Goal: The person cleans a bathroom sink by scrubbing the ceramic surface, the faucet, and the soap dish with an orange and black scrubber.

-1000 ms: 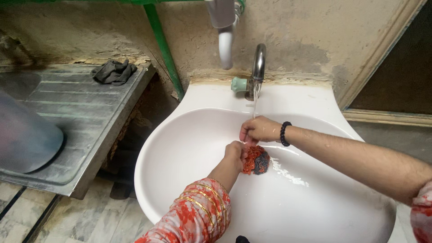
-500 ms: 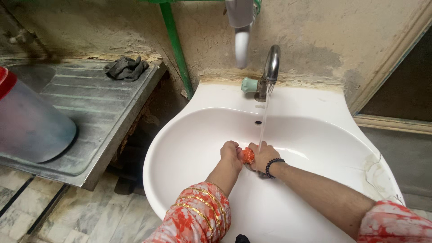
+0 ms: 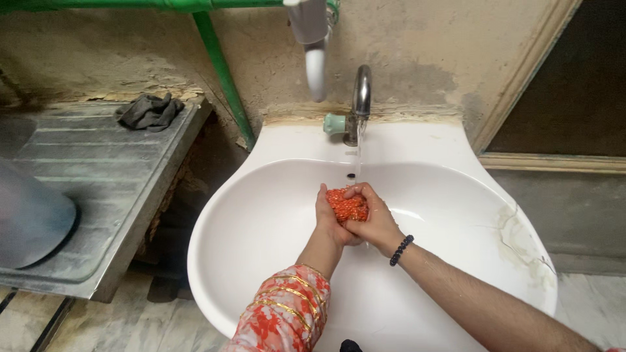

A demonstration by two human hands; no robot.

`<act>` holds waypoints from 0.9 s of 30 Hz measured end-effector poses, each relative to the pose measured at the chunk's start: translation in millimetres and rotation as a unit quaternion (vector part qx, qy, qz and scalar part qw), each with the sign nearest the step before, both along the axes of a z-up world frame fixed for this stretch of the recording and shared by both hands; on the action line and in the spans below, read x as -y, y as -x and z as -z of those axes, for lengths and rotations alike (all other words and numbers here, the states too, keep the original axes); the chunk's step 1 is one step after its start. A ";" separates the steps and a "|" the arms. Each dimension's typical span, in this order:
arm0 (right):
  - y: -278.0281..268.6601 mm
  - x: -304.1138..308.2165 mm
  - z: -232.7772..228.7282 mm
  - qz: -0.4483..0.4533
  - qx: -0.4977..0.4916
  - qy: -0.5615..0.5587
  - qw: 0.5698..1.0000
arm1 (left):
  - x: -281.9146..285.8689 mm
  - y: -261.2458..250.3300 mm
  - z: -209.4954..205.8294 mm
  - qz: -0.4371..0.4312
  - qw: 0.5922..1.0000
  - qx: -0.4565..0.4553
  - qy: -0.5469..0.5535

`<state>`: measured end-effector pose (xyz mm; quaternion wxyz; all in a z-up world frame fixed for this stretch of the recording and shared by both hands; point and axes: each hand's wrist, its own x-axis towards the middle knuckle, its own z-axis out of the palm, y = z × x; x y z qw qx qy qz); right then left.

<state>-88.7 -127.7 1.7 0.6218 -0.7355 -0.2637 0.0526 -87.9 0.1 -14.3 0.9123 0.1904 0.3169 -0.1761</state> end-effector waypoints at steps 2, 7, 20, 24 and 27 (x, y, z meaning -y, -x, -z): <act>3.4 2.9 -7.2 -0.032 -0.025 -0.033 0.999 | -2.7 -7.9 19.2 -0.029 0.998 0.057 0.006; 2.5 -2.3 2.3 0.120 -0.220 -0.173 0.953 | 6.4 -11.3 30.2 -0.114 0.991 0.040 -0.065; 15.1 -18.5 -35.1 0.045 -0.506 -0.258 0.822 | 16.8 23.6 -64.5 0.149 0.685 -0.030 -0.713; -2.1 -28.8 -9.9 0.080 -0.562 -0.289 0.771 | 17.2 24.8 -56.2 0.164 0.649 0.034 -0.742; -26.6 -45.0 36.2 0.040 -0.547 -0.353 0.758 | 21.0 31.1 -42.3 0.061 0.533 0.074 -0.841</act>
